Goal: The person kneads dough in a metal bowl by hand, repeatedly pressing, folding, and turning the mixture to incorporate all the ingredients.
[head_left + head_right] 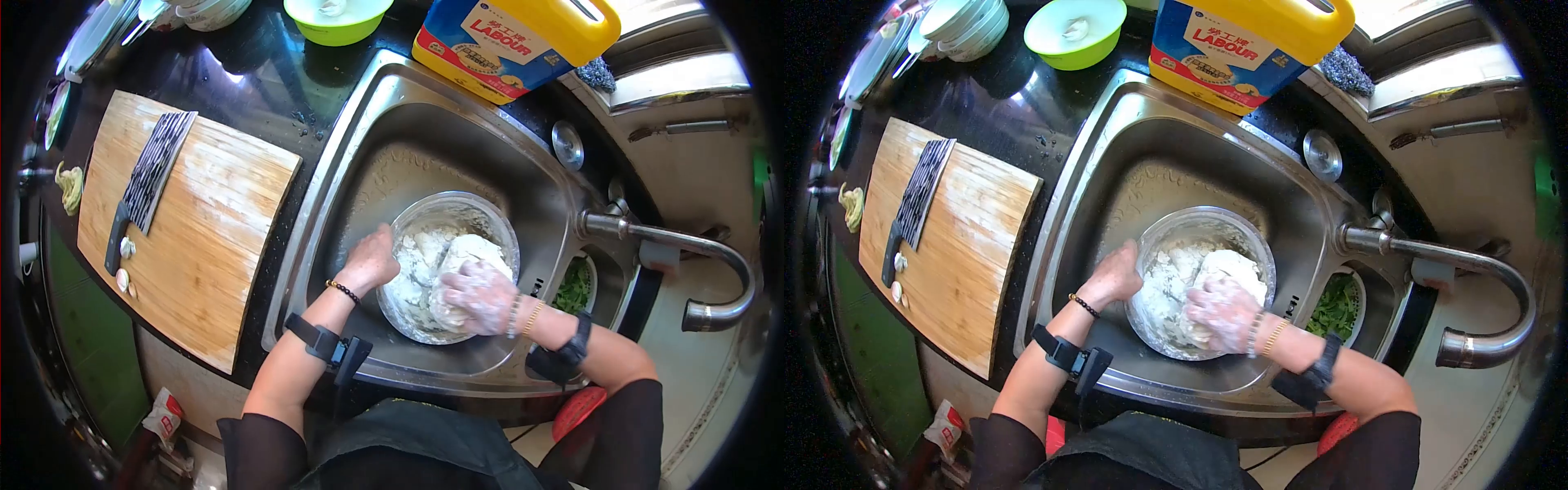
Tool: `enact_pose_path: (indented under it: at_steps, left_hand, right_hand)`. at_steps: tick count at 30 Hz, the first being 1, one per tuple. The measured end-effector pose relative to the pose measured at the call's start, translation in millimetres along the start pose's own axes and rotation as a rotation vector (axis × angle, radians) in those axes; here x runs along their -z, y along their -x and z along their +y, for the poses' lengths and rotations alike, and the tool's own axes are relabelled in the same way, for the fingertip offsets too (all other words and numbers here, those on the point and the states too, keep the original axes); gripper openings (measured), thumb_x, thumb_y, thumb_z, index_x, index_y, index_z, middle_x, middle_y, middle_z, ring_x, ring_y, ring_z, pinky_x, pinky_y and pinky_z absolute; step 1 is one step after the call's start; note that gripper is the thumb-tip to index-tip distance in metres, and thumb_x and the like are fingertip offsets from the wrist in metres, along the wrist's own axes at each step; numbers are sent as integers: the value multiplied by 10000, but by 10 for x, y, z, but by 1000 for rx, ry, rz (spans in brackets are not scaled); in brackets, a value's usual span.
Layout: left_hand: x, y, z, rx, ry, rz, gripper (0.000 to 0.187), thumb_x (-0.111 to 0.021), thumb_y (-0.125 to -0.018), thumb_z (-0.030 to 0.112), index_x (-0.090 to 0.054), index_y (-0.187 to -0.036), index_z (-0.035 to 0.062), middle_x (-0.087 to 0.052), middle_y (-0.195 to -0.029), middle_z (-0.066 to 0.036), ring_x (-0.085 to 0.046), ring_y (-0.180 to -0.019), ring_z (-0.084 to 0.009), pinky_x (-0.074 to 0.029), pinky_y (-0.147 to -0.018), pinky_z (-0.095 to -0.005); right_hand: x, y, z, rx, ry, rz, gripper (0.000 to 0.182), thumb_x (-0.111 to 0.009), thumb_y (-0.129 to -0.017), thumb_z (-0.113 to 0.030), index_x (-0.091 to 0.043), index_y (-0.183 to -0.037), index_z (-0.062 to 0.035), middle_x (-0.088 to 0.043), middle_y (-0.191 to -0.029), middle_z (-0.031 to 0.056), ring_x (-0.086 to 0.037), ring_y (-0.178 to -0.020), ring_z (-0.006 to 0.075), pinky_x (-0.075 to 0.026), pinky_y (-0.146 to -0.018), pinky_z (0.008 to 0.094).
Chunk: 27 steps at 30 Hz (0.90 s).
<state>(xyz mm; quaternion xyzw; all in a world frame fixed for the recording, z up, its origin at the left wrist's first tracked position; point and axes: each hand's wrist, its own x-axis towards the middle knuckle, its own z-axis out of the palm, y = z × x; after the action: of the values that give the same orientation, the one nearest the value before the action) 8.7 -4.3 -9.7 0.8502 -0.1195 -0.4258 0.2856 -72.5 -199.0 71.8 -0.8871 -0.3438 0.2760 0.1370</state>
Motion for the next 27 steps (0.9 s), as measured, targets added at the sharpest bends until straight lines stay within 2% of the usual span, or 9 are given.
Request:
enact_pose_path:
  at_steps: [1, 3, 6, 7, 10, 11, 12, 17, 27]
  left_hand:
    - [6, 3, 1, 0, 5, 0, 318, -475, -662, 7, -438, -964, -83, -540, -959, -317, -517, -959, -420, -413, -831, -443]
    - [13, 12, -1, 6, 13, 7, 321, -476, -659, 5, -437, -964, -84, -541, -956, -317, -518, -956, -421, -414, -829, -442]
    - [14, 23, -13, -14, 13, 18, 326, -476, -654, 3, -435, -965, -87, -545, -940, -318, -525, -940, -422, -418, -823, -440]
    - [15, 25, -12, -21, 15, 22, 328, -478, -651, 3, -434, -964, -88, -548, -932, -317, -529, -933, -421, -421, -819, -440]
    - [20, 13, -24, -24, 26, 22, 336, -490, -646, 3, -433, -964, -90, -554, -922, -311, -536, -924, -416, -426, -813, -438]
    - [14, 11, -35, -27, 26, 15, 341, -498, -645, 5, -433, -966, -91, -557, -920, -307, -540, -922, -413, -428, -811, -436]
    - [-10, 8, -56, -21, 36, 12, 341, -498, -645, 5, -433, -966, -91, -557, -920, -307, -540, -922, -413, -428, -811, -436]
    - [12, 5, -31, 10, 47, 12, 347, -527, -651, 18, -441, -973, -78, -566, -934, -286, -555, -923, -384, -443, -807, -417]
    - [-49, 0, -51, 3, 84, 74, 325, -547, -652, 18, -433, -947, -57, -580, -903, -259, -573, -890, -370, -457, -785, -421]
  right_hand:
    - [2, 98, 10, 6, 5, -8, 371, -623, -570, -227, -576, -917, -104, -516, -1039, 128, -486, -909, 258, -396, -746, 396]
    - [-33, 217, -9, -110, 62, 41, 443, -642, -573, -292, -553, -958, -91, -471, -1132, 128, -439, -1002, 277, -364, -818, 444]
    - [-59, 131, -199, -196, 66, 167, 483, -672, -561, -363, -538, -909, -55, -494, -1103, 109, -463, -961, 300, -340, -837, 464]
    - [-121, 99, -239, -272, 50, 138, 457, -628, -620, -375, -565, -943, -58, -489, -1129, 111, -421, -1066, 305, -276, -927, 505]
    - [-311, 64, -175, -276, 112, 236, 395, -609, -647, -354, -580, -897, -50, -516, -1084, 119, -441, -1045, 307, -272, -927, 505]
    - [-305, 64, -181, -257, 94, 274, 315, -602, -652, -285, -587, -855, -46, -536, -1030, 119, -459, -1023, 305, -280, -924, 496]
    - [-314, 69, -183, -253, 93, 263, 315, -602, -652, -285, -587, -855, -46, -536, -1030, 119, -459, -1023, 305, -280, -924, 496]
    - [-339, 74, -173, -197, 7, 349, 264, -598, -597, -172, -557, -834, -63, -535, -986, 108, -485, -974, 302, -345, -854, 444]
    - [-854, -29, -26, -90, 103, 441, 257, -614, -594, -233, -547, -809, -108, -536, -901, 68, -514, -872, 268, -363, -795, 418]
